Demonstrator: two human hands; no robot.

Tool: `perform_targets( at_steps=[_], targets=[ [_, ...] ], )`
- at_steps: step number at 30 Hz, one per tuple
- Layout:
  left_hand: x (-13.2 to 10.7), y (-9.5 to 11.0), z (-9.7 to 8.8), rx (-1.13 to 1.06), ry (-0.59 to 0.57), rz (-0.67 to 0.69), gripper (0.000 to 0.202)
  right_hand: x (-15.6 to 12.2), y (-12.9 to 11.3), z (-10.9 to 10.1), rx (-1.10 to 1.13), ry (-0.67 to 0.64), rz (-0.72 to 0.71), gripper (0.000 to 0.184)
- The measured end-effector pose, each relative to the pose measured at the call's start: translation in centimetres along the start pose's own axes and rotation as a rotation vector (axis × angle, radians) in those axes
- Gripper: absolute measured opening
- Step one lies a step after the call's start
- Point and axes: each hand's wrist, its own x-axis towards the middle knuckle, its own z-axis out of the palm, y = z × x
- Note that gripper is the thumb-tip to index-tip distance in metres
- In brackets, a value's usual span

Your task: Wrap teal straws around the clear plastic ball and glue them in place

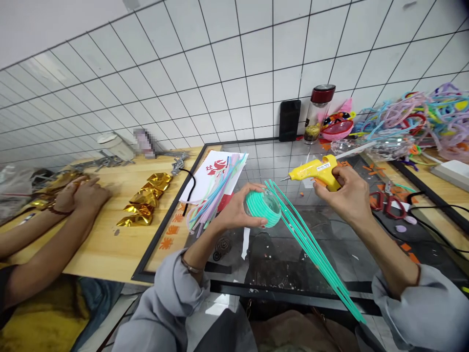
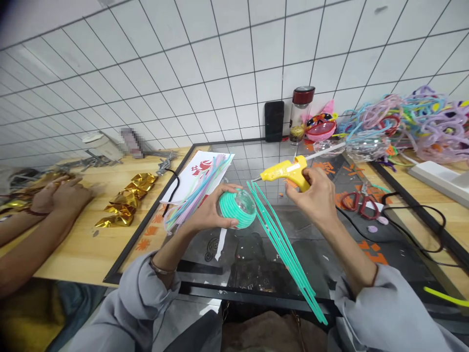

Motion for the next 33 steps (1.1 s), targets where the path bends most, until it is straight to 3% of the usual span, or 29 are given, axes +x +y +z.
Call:
perform_targets(
  at_steps=[7,15,33],
  targets=[
    [0.0,0.4,-0.1,-0.014,-0.011,-0.028,0.068,-1.8,-1.9,0.3,0.135,-0.104,-0.082,0.024],
    [-0.1,0.5,-0.1,-0.016,0.0,-0.055,0.069,-2.5,-2.7,0.5,0.142,-0.036,-0.196,0.019],
    [-0.1,0.2,-0.1,0.006,-0.013,-0.01,0.07,-2.5,-2.8,0.2,0.151,-0.055,-0.293,0.025]
  ],
)
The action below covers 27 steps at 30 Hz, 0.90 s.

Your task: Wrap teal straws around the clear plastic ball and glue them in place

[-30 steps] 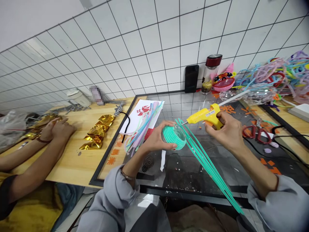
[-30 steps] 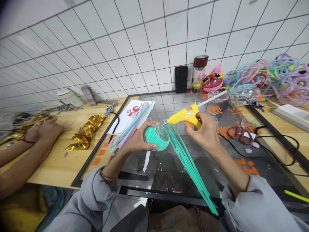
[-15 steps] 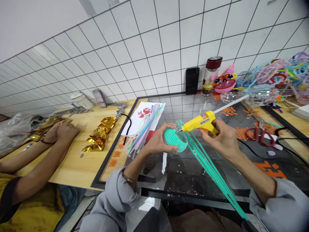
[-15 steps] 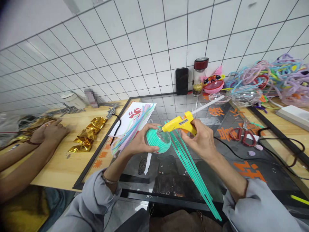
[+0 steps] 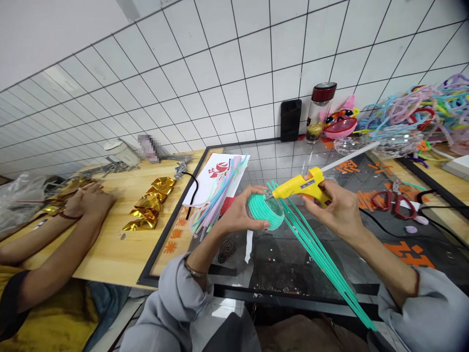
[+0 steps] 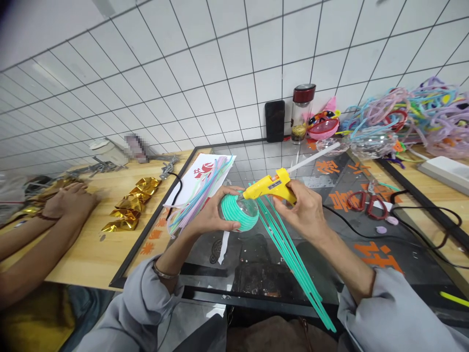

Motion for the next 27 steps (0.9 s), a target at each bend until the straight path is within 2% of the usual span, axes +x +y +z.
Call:
perform_targets(
  at_steps=[7,13,27],
  targets=[
    [0.06,0.15,-0.13,0.002,-0.002,-0.015,0.07,0.06,0.27,-0.12,0.002,-0.019,-0.033,0.03],
    [0.08,0.32,-0.09,-0.01,-0.003,-0.038,0.07,0.05,0.61,-0.09,0.015,-0.003,-0.123,0.033],
    [0.07,0.46,-0.05,-0.024,-0.011,-0.036,0.069,0.21,0.6,-0.37,0.026,-0.038,-0.157,0.034]
  ],
)
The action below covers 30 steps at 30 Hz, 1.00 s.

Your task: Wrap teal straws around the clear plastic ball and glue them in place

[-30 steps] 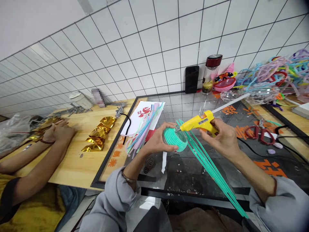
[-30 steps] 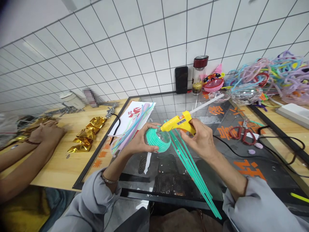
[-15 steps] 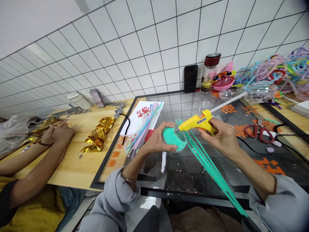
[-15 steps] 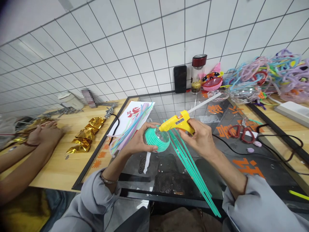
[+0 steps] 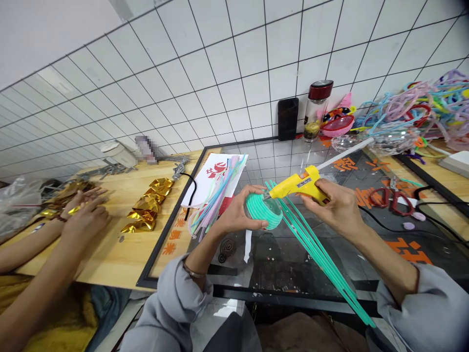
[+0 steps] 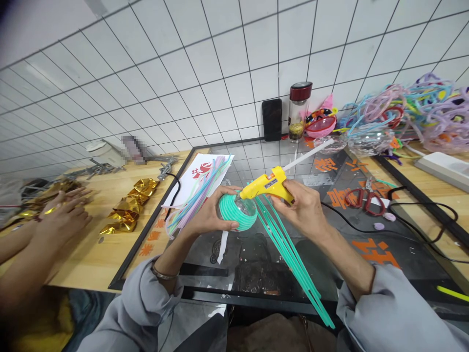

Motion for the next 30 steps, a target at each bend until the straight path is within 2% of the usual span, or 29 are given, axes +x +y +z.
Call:
perform_targets(
  at_steps=[14,30],
  targets=[
    [-0.05,-0.03,-0.07,0.03,0.011,-0.02,0.069,0.11,0.11,-0.52,0.038,-0.011,-0.027,0.032],
    [-0.13,-0.05,-0.1,0.044,0.004,-0.018,0.069,-0.04,0.09,-0.31,0.047,-0.03,0.02,0.031]
  ],
)
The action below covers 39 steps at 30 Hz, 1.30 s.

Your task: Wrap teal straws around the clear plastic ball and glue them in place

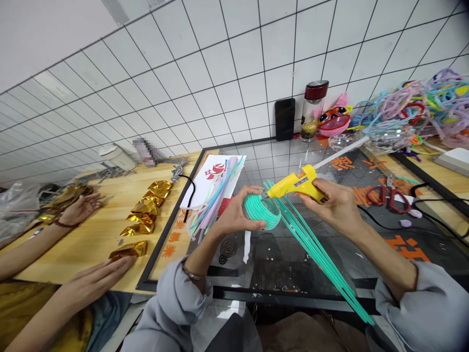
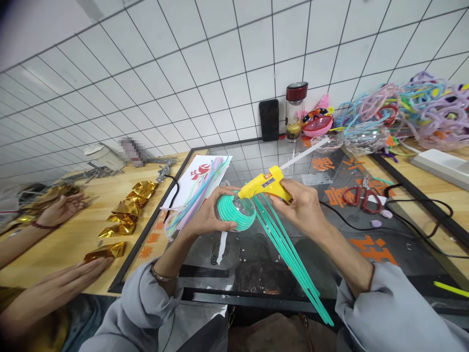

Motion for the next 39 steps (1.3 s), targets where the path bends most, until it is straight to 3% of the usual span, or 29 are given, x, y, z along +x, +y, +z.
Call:
perform_targets(
  at_steps=[39],
  targets=[
    [0.02,0.26,0.01,-0.024,-0.002,-0.014,0.069,0.15,0.06,-0.38,-0.014,-0.007,0.022,0.035]
  ],
)
